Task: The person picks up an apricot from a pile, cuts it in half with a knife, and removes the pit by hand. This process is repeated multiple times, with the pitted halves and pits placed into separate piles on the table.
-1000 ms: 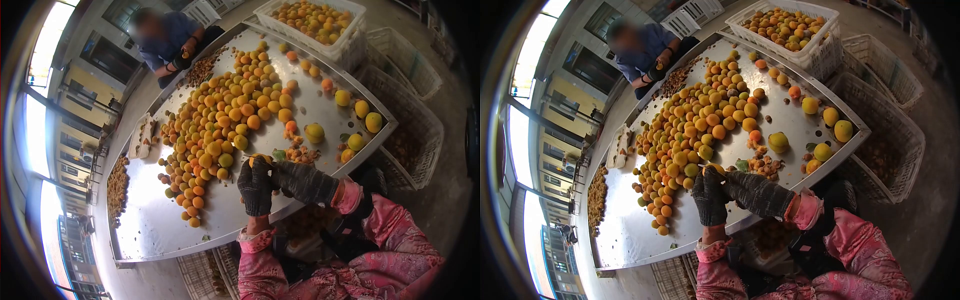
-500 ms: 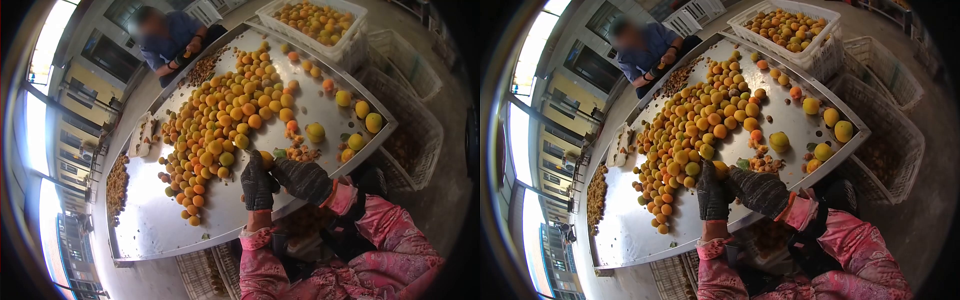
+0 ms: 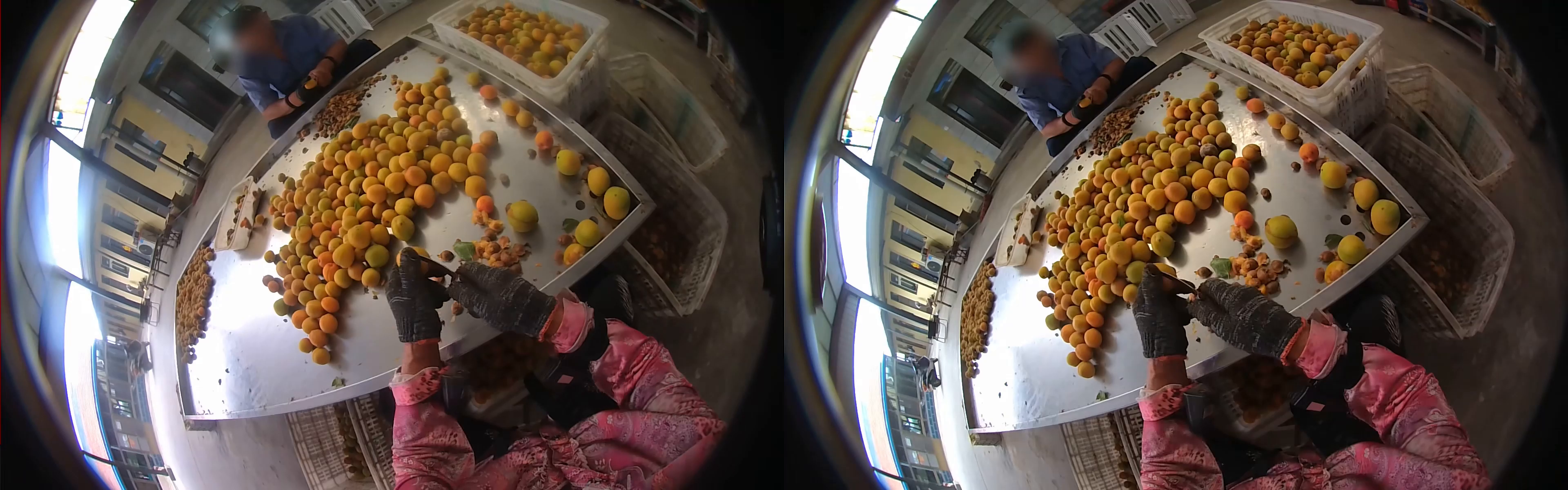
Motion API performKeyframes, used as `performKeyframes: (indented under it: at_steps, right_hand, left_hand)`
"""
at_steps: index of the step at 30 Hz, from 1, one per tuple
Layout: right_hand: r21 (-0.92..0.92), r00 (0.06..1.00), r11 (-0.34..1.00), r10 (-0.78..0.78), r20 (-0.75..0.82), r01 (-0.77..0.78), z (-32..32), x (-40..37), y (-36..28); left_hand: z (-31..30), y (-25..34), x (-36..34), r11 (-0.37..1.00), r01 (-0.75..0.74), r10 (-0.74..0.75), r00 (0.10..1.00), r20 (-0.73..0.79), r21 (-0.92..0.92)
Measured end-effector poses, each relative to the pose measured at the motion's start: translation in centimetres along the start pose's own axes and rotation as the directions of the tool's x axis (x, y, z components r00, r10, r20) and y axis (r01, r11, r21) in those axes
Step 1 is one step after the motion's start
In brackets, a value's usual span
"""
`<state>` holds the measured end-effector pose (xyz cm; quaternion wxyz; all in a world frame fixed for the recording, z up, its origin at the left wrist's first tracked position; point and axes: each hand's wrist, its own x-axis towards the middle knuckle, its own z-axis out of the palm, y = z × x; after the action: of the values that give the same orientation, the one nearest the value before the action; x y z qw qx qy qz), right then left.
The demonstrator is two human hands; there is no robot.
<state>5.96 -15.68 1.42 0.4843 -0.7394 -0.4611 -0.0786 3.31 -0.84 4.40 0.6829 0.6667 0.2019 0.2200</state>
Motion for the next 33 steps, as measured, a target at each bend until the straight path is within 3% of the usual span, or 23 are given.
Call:
performKeyframes:
  at_steps: [1,2,3,4,5,6,7,8,9,11,12,14,15,16,17,18,19,20,21,22,25,28,33]
  right_hand:
    - [-0.243,0.978,0.947,-0.199,0.065,0.209,-1.0,0.1,-0.2]
    - [-0.242,0.977,0.947,-0.203,0.068,0.214,-2.5,0.9,-1.2]
    - [0.149,0.967,0.963,0.200,0.157,-0.223,-4.3,2.0,-2.7]
    - [0.438,0.780,0.645,0.497,0.381,-0.626,-5.2,2.8,-3.3]
    - [0.439,0.777,0.641,0.500,0.382,-0.629,-5.3,3.2,-3.1]
    - [0.519,0.807,0.618,0.464,0.366,-0.591,-5.3,3.6,-2.9]
    - [0.592,0.835,0.591,0.429,0.345,-0.548,-5.3,3.6,-2.6]
    - [0.670,0.884,0.578,0.344,0.317,-0.466,-4.0,3.1,-1.5]
    - [0.670,0.882,0.577,0.350,0.315,-0.468,-2.9,2.8,-0.4]
    - [0.415,0.995,0.905,0.066,0.081,-0.094,-1.9,3.0,0.6]
    - [0.464,0.967,0.852,0.174,0.185,-0.242,-2.6,2.8,0.2]
    - [0.478,0.962,0.835,0.217,0.167,-0.272,-2.1,2.6,0.3]
    - [0.493,0.954,0.817,0.259,0.150,-0.300,-1.9,2.5,0.3]
    - [0.491,0.954,0.818,0.258,0.151,-0.299,-1.9,2.5,0.1]
    - [0.381,0.959,0.880,0.265,0.102,-0.284,-2.1,2.6,-0.3]
    - [0.265,0.963,0.926,0.265,0.053,-0.269,-2.1,2.6,-0.6]
    - [0.265,0.963,0.926,0.265,0.053,-0.269,-2.0,2.6,-0.7]
    - [0.228,0.964,0.938,0.266,0.016,-0.262,-1.8,2.5,-0.7]
    - [0.191,0.964,0.947,0.265,-0.021,-0.257,-1.5,2.4,-0.7]
    - [0.190,0.964,0.947,0.266,-0.021,-0.258,-0.7,2.1,-0.7]
    - [0.028,0.980,0.993,0.116,-0.163,-0.112,0.4,1.8,-0.7]
    - [0.123,0.980,0.974,0.195,-0.036,-0.189,-0.3,2.0,-0.7]
    - [0.281,0.962,0.950,0.196,-0.189,-0.138,0.1,1.7,-0.6]
  left_hand:
    - [-0.7,1.0,0.1,0.994,0.099,-0.099,0.995,0.006,-0.055]
    - [-1.3,1.7,0.2,0.974,0.196,-0.195,0.981,0.018,-0.109]
    - [-1.9,1.8,0.4,0.974,0.197,-0.196,0.980,0.015,-0.109]
    - [-2.5,1.6,0.4,0.956,0.258,-0.242,0.962,0.125,-0.140]
    - [-2.7,1.6,0.2,0.932,0.324,-0.281,0.930,0.237,-0.162]
    - [-2.5,1.7,-0.5,0.983,0.176,-0.183,0.947,0.264,0.048]
    - [-2.3,2.0,-1.2,0.983,0.179,-0.185,0.945,0.268,0.047]
    - [-2.1,2.3,-1.8,0.966,-0.092,-0.006,0.927,0.374,0.243]
    - [-2.0,2.4,-2.2,0.845,-0.370,0.140,0.850,0.507,0.387]
    - [-1.5,1.6,-2.5,0.803,-0.410,0.172,0.854,0.490,0.433]
    - [-1.6,0.8,-2.2,0.837,-0.328,0.090,0.871,0.482,0.438]
    - [-1.7,-1.0,-2.0,0.864,-0.243,0.006,0.880,0.474,0.440]
    - [-1.7,-2.1,-2.2,0.692,-0.478,0.243,0.860,0.450,0.541]
    - [-1.6,-2.8,-2.4,0.445,-0.640,0.463,0.763,0.451,0.627]
    - [-0.8,-2.1,-3.1,0.446,-0.640,0.464,0.763,0.450,0.626]
    - [0.3,-0.6,-3.9,0.788,-0.317,0.208,0.944,0.256,0.528]
    - [0.9,0.3,-4.3,0.943,0.088,-0.135,0.983,0.126,0.321]
    - [1.0,0.1,-3.9,0.943,0.088,-0.135,0.983,0.126,0.320]
    - [0.8,-0.5,-3.3,0.942,0.334,-0.326,0.936,0.130,-0.041]
    - [0.8,-0.9,-2.9,0.756,0.528,-0.488,0.849,0.204,-0.386]
    - [1.4,-1.2,-2.8,0.746,0.450,-0.424,0.889,0.170,-0.491]
    - [1.5,-1.6,-2.7,0.667,0.485,-0.504,0.853,0.137,-0.566]
    - [2.0,-1.0,-3.3,0.652,0.461,-0.495,0.860,0.123,-0.602]
